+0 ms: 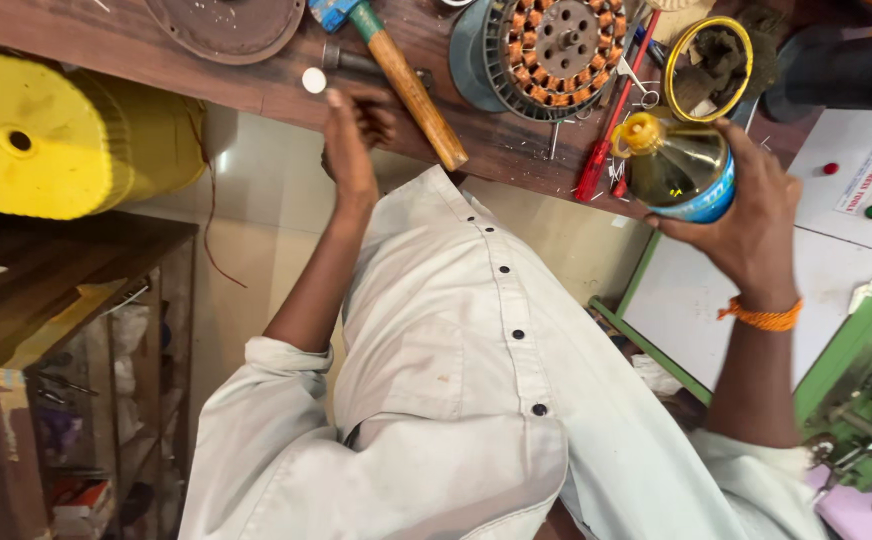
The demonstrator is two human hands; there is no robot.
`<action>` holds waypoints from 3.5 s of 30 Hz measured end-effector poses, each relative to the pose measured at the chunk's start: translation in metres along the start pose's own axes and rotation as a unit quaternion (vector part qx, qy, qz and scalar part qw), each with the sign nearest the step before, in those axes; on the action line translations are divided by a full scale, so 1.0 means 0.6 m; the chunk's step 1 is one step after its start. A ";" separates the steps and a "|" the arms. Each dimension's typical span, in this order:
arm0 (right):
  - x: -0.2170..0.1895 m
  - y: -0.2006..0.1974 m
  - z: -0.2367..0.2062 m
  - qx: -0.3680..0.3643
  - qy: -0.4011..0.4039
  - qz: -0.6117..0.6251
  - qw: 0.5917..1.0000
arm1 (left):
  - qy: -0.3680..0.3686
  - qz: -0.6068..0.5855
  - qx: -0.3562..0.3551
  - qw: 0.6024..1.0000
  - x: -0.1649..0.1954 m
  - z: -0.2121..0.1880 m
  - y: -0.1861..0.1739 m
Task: The person pours a liquid from a bottle into the slots of a motor stator, then places a yellow ring into the stator and presses it down with both hands.
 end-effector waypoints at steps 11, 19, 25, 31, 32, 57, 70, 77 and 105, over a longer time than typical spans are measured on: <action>-0.064 -0.071 0.148 -0.141 -0.095 -0.223 0.960 | 0.080 -0.123 0.094 0.985 0.036 -0.027 -0.097; -0.078 -0.082 0.202 -0.162 -0.130 -0.262 0.942 | 0.098 -0.104 0.146 0.979 0.060 -0.055 -0.116; -0.076 -0.092 0.212 -0.190 -0.144 -0.264 0.935 | 0.131 -0.079 0.161 0.975 0.074 -0.054 -0.144; -0.057 -0.093 0.204 -0.217 -0.092 -0.246 0.940 | 0.145 -0.093 0.163 0.971 0.083 -0.042 -0.160; -0.051 -0.091 0.201 -0.228 -0.071 -0.234 0.942 | 0.146 -0.096 0.161 0.971 0.084 -0.041 -0.159; 0.043 -0.077 0.152 -0.172 -0.020 -0.226 0.959 | 0.125 -0.064 0.130 0.982 0.090 -0.038 -0.094; 0.047 -0.070 0.152 -0.136 -0.052 -0.239 0.960 | 0.121 -0.068 0.128 0.982 0.092 -0.043 -0.075; 0.062 -0.072 0.157 -0.138 -0.051 -0.243 0.959 | 0.130 -0.085 0.133 0.979 0.102 -0.050 -0.063; 0.093 -0.103 0.218 -0.083 -0.110 -0.308 0.941 | 0.159 -0.080 0.143 0.974 0.082 -0.042 -0.057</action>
Point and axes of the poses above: each hand's wrist, its own z-axis towards the middle knuckle, its own y-axis out of the palm, x = y × z, the point moved 3 cm from there along z, towards the middle knuckle, and after that the axes turned 7 degrees about -x, right-handed, at the moved point
